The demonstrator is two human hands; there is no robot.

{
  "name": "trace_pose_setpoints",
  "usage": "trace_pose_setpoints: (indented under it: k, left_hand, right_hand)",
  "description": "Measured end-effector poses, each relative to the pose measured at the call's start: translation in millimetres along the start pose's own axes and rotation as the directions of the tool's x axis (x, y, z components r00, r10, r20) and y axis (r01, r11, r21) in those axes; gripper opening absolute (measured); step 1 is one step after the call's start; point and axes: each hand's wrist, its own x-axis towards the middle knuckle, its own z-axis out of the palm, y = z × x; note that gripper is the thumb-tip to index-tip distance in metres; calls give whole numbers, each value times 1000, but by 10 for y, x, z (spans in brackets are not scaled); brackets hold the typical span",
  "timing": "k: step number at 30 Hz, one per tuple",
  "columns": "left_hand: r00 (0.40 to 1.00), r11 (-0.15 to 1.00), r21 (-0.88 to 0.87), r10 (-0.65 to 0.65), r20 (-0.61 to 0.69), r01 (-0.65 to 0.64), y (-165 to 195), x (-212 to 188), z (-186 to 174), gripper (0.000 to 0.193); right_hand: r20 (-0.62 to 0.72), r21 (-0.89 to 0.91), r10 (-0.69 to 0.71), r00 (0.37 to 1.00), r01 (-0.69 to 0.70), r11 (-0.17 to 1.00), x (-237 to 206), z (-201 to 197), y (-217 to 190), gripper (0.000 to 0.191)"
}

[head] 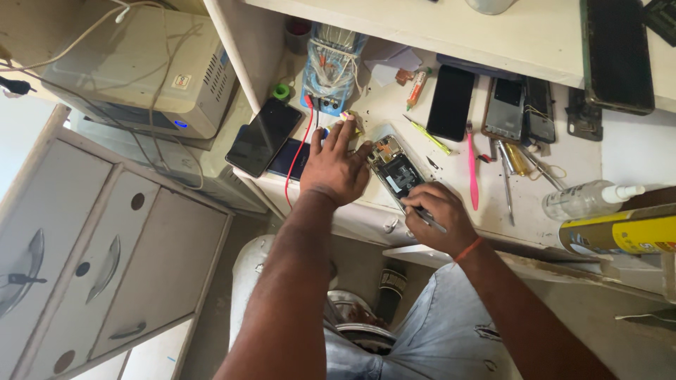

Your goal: The person works on a disassembled smartphone at a repair bench, holding the phone frame with one hand while using tweezers to pick at components on the exposed board. They then use a pink brush to sweep across the board and continue manipulating the phone with both hands.

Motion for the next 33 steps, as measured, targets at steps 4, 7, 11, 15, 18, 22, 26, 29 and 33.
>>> trace_pose_setpoints:
  k: [4,7,11,15,18,22,26,29,33]
  left_hand:
    - [1000,1000,4,1,-7,-1,-4,0,-8,50]
    - [1000,1000,-20,-4,10,4,-8,4,-14,50]
    - [1000,999,-32,10,-1,-10,-13,15,-13,50]
    - [1000,999,-26,21,13,-21,-25,12,-12,51]
    - [1000,999,-27,23,18,-23,-29,1,-14,51]
    - [999,999,-34,20,41,-18,-28,-2,-17,53]
    - [999,999,-20,26,25,-26,-31,11,-22,53]
    - [1000,999,-29,16,25,-15,-27,14,-23,52]
    - [999,1000,-15,9,52,-9,-19,13,-26,50]
  right_hand:
    - [-28,-33,-55,998,54,998,-60,-13,-30,18]
    - [-58,-95,-90,994,85,992,-95,24,-67,19]
    - [-87,-145,-122,989,108,983,-76,84,-110,21]
    - [-60,-125,-37,998,29,992,-5,130,-153,20]
    - [-82,-177,-72,994,57,983,53,172,-189,20]
    - [-102,-217,-83,991,59,974,110,221,-212,18]
    - [-38,-92,-21,999,17,996,82,144,-152,19]
    - [-14,-7,45,999,-45,999,-29,47,-98,18]
    - [-57,-84,-45,997,40,996,-127,21,-47,17]
